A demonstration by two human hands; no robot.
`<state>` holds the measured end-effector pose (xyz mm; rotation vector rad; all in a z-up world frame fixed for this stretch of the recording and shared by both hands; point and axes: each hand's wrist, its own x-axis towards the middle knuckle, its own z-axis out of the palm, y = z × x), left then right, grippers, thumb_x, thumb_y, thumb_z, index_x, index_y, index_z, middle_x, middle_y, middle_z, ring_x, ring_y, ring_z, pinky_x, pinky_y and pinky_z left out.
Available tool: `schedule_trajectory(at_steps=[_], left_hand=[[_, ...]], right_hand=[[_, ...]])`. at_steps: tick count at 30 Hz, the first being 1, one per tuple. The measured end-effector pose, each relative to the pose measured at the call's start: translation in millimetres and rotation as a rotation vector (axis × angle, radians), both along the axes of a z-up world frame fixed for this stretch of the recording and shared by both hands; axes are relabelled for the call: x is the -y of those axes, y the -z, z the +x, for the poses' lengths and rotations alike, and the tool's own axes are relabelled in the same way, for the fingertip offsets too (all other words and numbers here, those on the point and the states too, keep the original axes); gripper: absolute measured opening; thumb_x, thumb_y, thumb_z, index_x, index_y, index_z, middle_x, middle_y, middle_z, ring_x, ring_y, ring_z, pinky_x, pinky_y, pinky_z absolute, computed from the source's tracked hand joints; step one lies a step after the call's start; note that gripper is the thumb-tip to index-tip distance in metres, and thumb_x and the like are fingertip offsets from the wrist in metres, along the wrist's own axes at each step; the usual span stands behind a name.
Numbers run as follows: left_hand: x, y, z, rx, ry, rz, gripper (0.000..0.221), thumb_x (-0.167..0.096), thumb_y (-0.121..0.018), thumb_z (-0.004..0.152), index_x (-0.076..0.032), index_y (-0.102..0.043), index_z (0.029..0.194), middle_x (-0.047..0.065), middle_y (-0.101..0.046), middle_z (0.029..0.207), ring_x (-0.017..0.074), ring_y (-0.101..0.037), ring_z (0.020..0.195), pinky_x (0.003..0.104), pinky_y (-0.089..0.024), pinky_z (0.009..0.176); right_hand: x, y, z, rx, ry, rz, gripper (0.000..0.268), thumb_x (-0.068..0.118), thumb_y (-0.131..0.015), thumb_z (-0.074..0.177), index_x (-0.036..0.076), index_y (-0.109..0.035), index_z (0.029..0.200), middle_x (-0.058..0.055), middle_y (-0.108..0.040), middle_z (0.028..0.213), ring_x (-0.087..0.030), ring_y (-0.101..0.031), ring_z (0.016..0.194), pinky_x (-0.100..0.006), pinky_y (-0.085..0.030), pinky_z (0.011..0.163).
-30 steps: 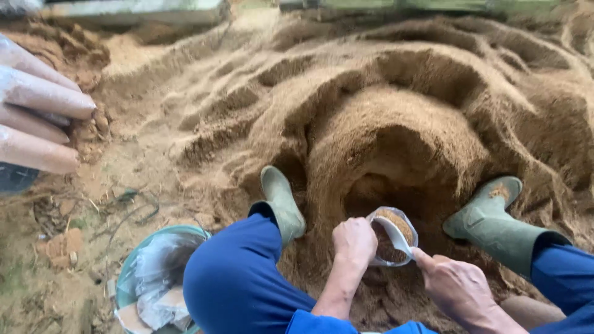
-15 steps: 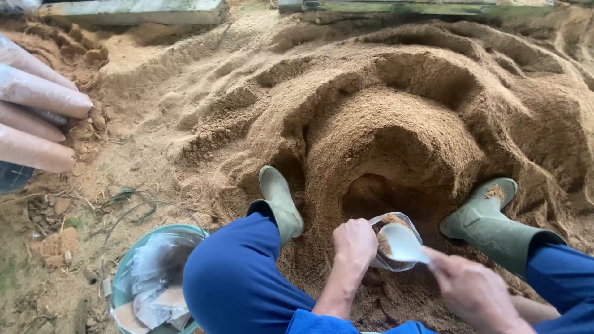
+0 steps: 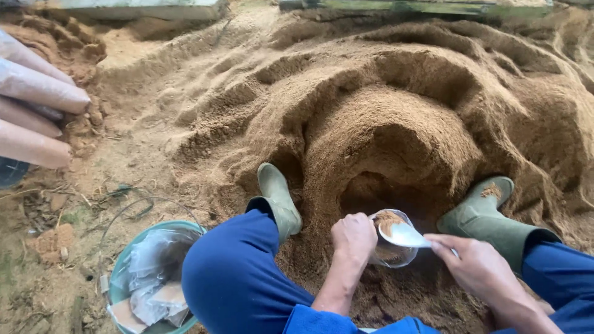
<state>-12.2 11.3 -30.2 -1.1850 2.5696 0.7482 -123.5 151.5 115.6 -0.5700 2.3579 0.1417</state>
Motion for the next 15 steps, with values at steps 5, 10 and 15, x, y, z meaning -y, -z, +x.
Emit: schedule_trajectory(at_steps=[5, 10, 15], left_hand=[[-3, 0, 1, -0.043, 0.008, 0.0, 0.021, -0.014, -0.059, 0.095, 0.0, -0.075, 0.092, 0.018, -0.075, 0.075, 0.0243, -0.072, 0.057, 0.035, -0.06, 0.05], [-9, 21, 2, -0.175, 0.036, -0.057, 0.023, -0.008, -0.054, 0.095, 0.003, -0.074, 0.091, 0.018, -0.074, 0.072, 0.0247, -0.072, 0.055, 0.034, -0.062, 0.051], [-9, 23, -1, -0.166, 0.045, -0.089, 0.022, -0.01, -0.055, 0.093, 0.0, -0.075, 0.091, 0.018, -0.076, 0.076, 0.0271, -0.074, 0.061, 0.038, -0.063, 0.057]], right_hand=[[18, 20, -5, -0.007, -0.088, 0.002, 0.039, 0.046, -0.045, 0.101, 0.042, -0.067, 0.133, 0.008, -0.078, 0.123, -0.015, -0.079, 0.101, -0.033, -0.063, 0.097], [2, 51, 22, 0.064, -0.002, 0.029, 0.036, 0.037, -0.045, 0.107, 0.036, -0.063, 0.138, -0.001, -0.087, 0.086, -0.007, -0.05, 0.04, -0.02, -0.045, 0.034], [-8, 71, 18, -0.055, -0.172, -0.083, 0.04, 0.038, -0.041, 0.103, 0.033, -0.058, 0.139, -0.003, -0.083, 0.091, -0.018, -0.077, 0.061, -0.034, -0.066, 0.059]])
